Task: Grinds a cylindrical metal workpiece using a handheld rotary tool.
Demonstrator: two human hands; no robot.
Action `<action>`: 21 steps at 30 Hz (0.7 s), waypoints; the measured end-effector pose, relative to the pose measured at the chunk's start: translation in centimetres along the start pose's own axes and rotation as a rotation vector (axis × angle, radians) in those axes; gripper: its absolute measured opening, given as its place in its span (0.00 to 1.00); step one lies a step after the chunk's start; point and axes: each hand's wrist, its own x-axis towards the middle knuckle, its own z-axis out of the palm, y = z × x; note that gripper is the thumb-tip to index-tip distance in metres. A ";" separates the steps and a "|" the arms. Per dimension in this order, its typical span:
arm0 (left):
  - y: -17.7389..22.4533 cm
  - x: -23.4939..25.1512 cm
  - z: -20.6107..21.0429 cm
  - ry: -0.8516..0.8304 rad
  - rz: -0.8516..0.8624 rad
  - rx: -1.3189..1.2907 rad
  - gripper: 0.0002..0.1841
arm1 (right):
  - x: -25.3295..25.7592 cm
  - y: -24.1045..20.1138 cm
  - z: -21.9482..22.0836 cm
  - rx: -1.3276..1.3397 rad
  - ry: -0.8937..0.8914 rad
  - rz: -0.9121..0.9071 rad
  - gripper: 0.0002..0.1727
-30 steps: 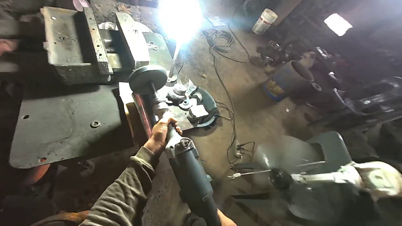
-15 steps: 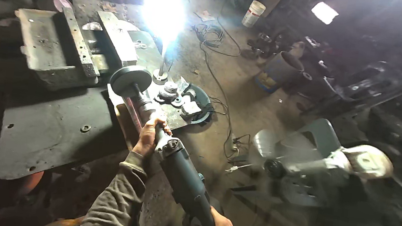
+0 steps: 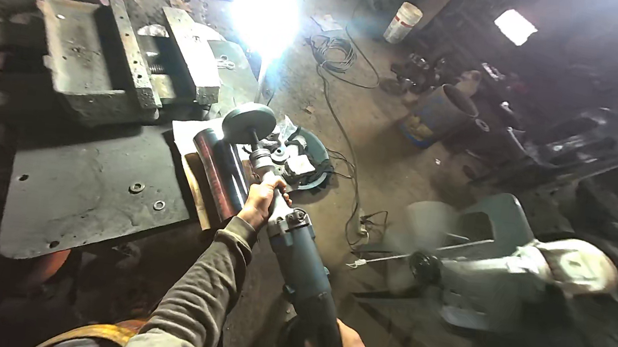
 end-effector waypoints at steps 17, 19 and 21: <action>1.9 -3.7 -5.9 -0.291 0.215 -0.109 0.16 | -1.9 -2.5 1.4 -0.338 -0.024 -0.001 0.31; 1.9 -4.4 -6.2 -0.279 0.239 -0.175 0.16 | -2.2 -2.8 1.3 -0.381 -0.029 -0.009 0.32; 1.7 -5.0 -6.5 -0.228 0.230 -0.232 0.14 | -2.3 -2.9 1.3 -0.399 -0.053 0.005 0.32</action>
